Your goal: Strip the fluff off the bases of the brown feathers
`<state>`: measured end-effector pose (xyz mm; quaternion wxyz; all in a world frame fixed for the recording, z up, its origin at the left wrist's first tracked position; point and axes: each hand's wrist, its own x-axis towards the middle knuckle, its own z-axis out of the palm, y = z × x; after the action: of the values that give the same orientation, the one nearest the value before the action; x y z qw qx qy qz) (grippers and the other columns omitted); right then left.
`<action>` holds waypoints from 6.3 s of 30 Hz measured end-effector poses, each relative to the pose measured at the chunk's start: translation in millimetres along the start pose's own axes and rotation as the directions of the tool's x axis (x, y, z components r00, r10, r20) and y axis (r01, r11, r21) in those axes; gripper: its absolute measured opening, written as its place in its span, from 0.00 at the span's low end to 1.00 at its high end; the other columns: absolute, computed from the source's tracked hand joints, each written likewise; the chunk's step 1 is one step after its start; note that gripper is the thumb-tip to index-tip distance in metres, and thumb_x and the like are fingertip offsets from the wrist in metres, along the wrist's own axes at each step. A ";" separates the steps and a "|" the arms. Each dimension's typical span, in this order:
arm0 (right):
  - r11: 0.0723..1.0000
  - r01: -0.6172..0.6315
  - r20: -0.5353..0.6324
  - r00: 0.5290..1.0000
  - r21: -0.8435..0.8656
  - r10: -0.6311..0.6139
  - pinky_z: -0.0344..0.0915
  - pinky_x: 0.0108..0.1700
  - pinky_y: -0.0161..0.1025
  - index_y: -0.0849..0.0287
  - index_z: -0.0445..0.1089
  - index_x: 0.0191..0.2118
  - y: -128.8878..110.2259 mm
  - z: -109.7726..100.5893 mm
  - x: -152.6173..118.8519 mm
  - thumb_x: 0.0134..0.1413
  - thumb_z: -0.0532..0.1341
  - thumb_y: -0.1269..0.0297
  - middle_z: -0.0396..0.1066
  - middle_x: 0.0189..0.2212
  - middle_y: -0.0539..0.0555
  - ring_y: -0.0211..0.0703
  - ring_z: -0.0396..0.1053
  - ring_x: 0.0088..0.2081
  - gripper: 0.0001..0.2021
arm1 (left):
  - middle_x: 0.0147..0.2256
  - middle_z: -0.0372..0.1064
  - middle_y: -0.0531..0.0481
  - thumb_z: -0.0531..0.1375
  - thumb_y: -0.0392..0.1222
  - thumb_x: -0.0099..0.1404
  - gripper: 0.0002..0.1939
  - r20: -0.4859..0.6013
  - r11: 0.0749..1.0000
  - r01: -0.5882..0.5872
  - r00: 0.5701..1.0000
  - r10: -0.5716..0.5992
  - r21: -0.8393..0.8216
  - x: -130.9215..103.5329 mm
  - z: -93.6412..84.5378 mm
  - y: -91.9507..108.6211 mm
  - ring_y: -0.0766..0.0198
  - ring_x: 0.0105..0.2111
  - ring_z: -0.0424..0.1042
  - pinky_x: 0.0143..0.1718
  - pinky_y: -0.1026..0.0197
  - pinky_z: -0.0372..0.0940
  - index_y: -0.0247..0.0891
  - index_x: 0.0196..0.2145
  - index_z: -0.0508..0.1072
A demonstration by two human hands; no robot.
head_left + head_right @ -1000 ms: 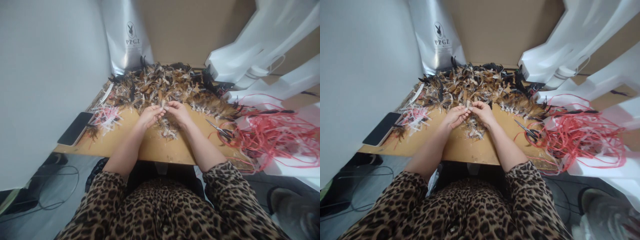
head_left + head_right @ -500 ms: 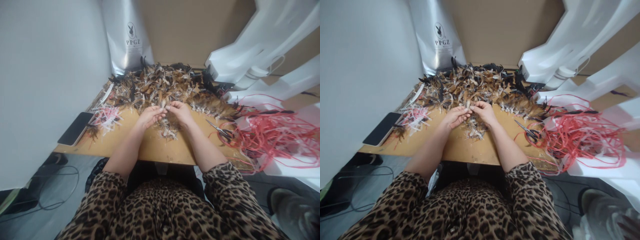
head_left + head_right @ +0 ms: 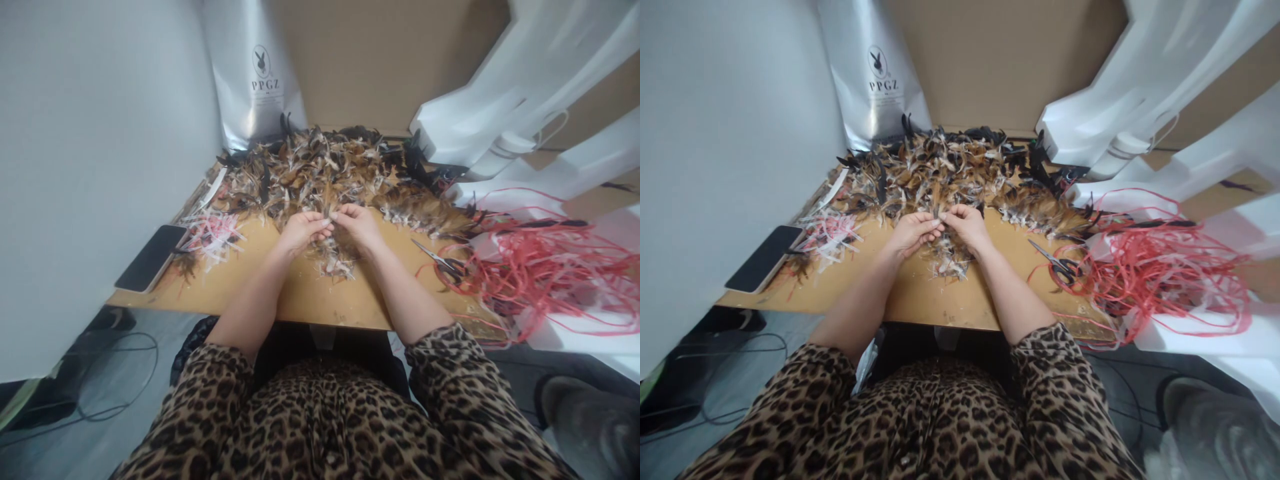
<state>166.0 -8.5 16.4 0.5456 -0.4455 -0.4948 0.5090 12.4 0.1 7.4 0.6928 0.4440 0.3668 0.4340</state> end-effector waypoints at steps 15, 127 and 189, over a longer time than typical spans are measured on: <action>0.993 0.014 0.039 0.999 -0.119 -0.010 0.59 0.30 0.34 0.60 0.70 0.25 -2.9 -5.4 -1.1 0.38 0.68 0.54 0.68 0.20 0.47 0.32 0.60 0.23 0.13 | 0.25 0.74 0.48 0.66 0.36 0.54 0.07 -0.054 0.995 -0.085 0.995 0.088 0.058 1.0 -0.2 0.1 0.74 0.20 0.69 0.23 0.71 0.63 0.29 0.27 0.73; 0.961 -0.118 -0.066 0.988 0.249 0.138 0.53 0.22 0.30 0.59 0.70 0.23 17.9 15.5 0.7 0.30 0.72 0.55 0.65 0.14 0.44 0.29 0.56 0.18 0.16 | 0.24 0.73 0.48 0.66 0.34 0.55 0.05 -0.022 1.000 0.017 1.000 -0.017 -0.002 1.8 -1.3 -2.9 0.74 0.21 0.70 0.24 0.72 0.63 0.28 0.28 0.74; 0.938 -0.219 0.100 0.975 0.269 0.199 0.52 0.19 0.28 0.60 0.70 0.25 8.9 3.2 3.5 0.29 0.74 0.59 0.72 0.21 0.47 0.27 0.58 0.19 0.17 | 0.25 0.74 0.48 0.64 0.30 0.56 0.02 -0.001 0.986 -0.019 1.000 0.019 -0.163 3.5 -6.9 -1.6 0.75 0.23 0.71 0.26 0.74 0.64 0.27 0.28 0.73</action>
<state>161.7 -4.2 8.2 0.5276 -0.3960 -0.3872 0.6442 8.0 5.0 3.2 0.7227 0.3897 0.3255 0.4689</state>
